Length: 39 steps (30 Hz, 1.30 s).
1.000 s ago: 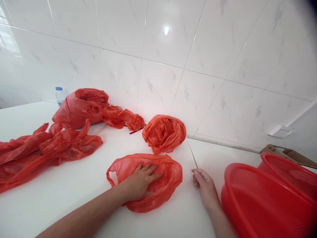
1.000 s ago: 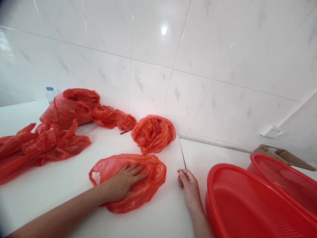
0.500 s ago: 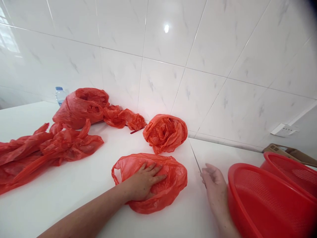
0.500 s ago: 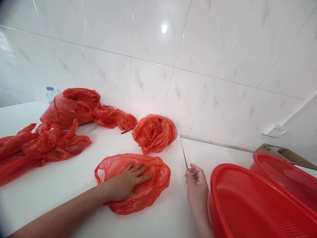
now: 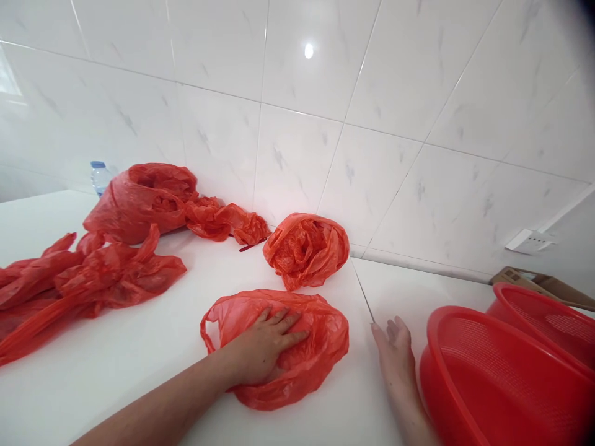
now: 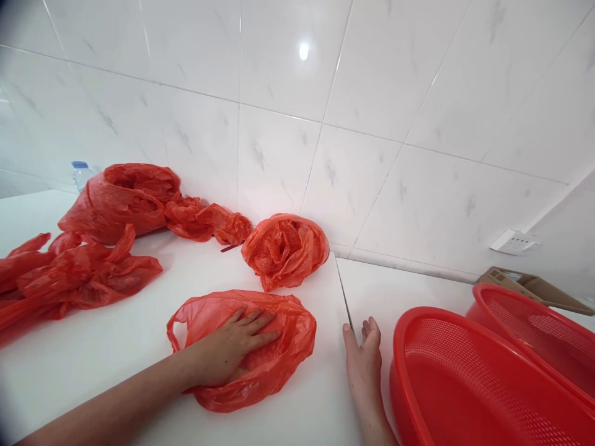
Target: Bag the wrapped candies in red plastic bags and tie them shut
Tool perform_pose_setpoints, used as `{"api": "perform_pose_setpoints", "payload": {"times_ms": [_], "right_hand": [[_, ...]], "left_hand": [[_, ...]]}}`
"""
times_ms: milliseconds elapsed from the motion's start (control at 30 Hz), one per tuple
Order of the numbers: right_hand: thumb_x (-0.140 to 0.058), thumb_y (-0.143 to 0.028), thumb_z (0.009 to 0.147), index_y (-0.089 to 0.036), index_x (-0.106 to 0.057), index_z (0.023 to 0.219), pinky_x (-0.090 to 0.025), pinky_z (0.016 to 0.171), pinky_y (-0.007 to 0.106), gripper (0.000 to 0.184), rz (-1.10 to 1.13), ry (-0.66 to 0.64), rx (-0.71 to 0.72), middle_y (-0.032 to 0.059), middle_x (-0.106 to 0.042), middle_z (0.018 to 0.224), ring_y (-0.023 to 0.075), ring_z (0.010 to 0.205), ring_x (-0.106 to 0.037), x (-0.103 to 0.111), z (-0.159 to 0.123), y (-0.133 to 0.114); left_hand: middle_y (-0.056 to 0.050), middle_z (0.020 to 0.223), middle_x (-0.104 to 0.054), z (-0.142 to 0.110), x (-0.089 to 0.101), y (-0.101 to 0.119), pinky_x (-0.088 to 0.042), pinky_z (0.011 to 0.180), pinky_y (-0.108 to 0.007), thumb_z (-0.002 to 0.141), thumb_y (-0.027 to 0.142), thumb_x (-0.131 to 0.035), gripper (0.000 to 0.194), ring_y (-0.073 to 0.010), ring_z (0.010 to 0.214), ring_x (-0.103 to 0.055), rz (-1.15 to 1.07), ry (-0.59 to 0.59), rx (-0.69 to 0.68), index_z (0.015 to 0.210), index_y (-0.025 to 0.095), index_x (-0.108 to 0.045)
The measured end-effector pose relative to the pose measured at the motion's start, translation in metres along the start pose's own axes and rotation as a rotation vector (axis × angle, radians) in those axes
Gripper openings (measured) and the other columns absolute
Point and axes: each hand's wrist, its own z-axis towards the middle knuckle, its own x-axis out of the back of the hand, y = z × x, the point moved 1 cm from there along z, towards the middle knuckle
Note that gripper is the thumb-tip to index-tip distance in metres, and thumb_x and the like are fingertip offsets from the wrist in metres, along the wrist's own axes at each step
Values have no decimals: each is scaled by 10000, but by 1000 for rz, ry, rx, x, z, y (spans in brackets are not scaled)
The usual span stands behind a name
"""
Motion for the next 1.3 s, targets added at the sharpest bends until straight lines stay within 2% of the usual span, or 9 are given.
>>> {"api": "perform_pose_setpoints", "payload": {"times_ms": [267,833,933,1067,1133,1300], "right_hand": [[-521,-542,777,-195,-204,1447,-300,1086,466,818,-49,-35,-6,131,-308,1489,290,1350,-319,0,0,1],[-514,-530,780,-191,-216,1438,-313,1076,431,798,-59,-45,9,131,-333,1474,279,1342,-336,0,0,4],[-508,-541,789,-177,-212,1448,-305,1073,462,809,-111,-8,86,139,-305,1486,307,1353,-303,1,-6,-2],[-523,-503,801,-182,-201,1460,-318,1058,468,801,-165,117,329,122,-263,1504,329,1349,-294,3,-21,-17],[-533,-482,805,-203,-178,1468,-335,1047,458,802,-158,134,399,103,-240,1516,327,1342,-306,3,-27,-22],[-525,-487,813,-205,-180,1466,-310,1065,461,790,-150,106,377,101,-249,1513,321,1362,-269,1,-29,-20]], "left_hand": [[-69,1563,-137,0,3,3,-127,1083,-646,830,314,-550,730,-340,1412,-147,7,-9,5,1455,399,-180],[-67,1563,-136,0,3,3,-115,1085,-644,827,283,-553,721,-348,1410,-149,-2,-16,16,1452,381,-207],[-64,1564,-134,-1,4,3,-111,1086,-644,833,296,-548,716,-345,1412,-145,-7,-3,6,1453,384,-200],[-73,1562,-133,-1,4,4,-112,1084,-644,828,282,-544,720,-340,1413,-142,-6,-16,12,1454,377,-202],[-77,1562,-132,-1,4,4,-112,1084,-642,820,268,-553,731,-340,1413,-143,0,-20,15,1454,374,-205],[-81,1559,-141,0,4,4,-111,1084,-644,832,296,-552,707,-346,1411,-147,-6,-7,11,1452,369,-219]]}}
